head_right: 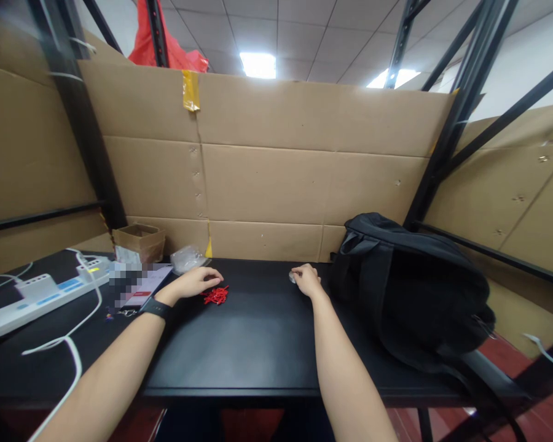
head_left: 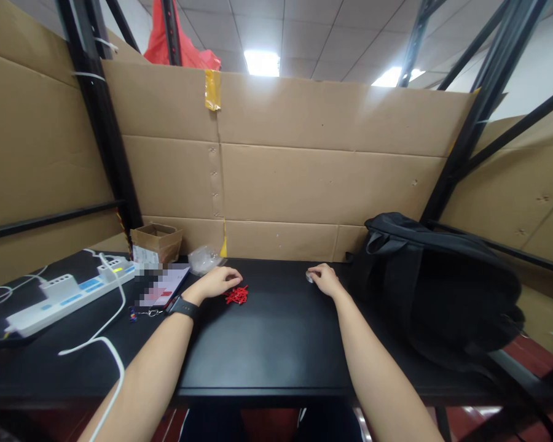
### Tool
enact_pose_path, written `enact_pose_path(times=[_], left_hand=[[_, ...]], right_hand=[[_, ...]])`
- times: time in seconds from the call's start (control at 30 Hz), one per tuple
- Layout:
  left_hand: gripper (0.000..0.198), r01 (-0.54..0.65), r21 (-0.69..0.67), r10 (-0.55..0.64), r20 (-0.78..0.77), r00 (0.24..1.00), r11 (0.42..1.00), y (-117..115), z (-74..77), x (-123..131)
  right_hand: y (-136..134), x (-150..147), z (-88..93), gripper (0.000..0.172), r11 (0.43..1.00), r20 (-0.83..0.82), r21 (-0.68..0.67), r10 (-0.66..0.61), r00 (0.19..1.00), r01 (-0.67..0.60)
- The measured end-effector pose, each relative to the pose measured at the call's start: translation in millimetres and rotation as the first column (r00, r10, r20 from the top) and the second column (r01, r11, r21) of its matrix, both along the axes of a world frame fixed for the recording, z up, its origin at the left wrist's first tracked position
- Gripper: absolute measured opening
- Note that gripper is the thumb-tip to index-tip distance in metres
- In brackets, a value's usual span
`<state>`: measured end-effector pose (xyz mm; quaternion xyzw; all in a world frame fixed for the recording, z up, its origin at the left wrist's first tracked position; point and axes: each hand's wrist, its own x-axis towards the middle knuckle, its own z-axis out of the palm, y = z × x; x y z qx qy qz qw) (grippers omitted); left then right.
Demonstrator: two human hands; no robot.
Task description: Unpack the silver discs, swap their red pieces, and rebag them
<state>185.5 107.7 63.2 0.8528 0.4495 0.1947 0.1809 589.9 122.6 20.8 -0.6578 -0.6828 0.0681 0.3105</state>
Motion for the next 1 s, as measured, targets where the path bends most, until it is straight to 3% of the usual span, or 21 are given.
enact_pose_path(times=[0.4, 0.7, 1.0], left_hand=[[0.045, 0.007, -0.013, -0.007, 0.001, 1.000, 1.000, 3, -3.0, -2], [0.046, -0.004, -0.004, 0.004, 0.003, 1.000, 1.000, 3, -2.8, 0], [0.045, 0.004, 0.002, -0.004, 0.003, 1.000, 1.000, 1, -1.8, 2]], right_hand=[[-8, 7, 10.0, 0.024, 0.993, -0.035, -0.078, -0.095, 0.995, 0.092], [-9, 2, 8.0, 0.019, 0.998, 0.003, -0.029, -0.048, 0.999, 0.048], [-10, -1, 12.5, 0.025, 0.995, 0.014, -0.065, -0.073, 0.997, 0.073]])
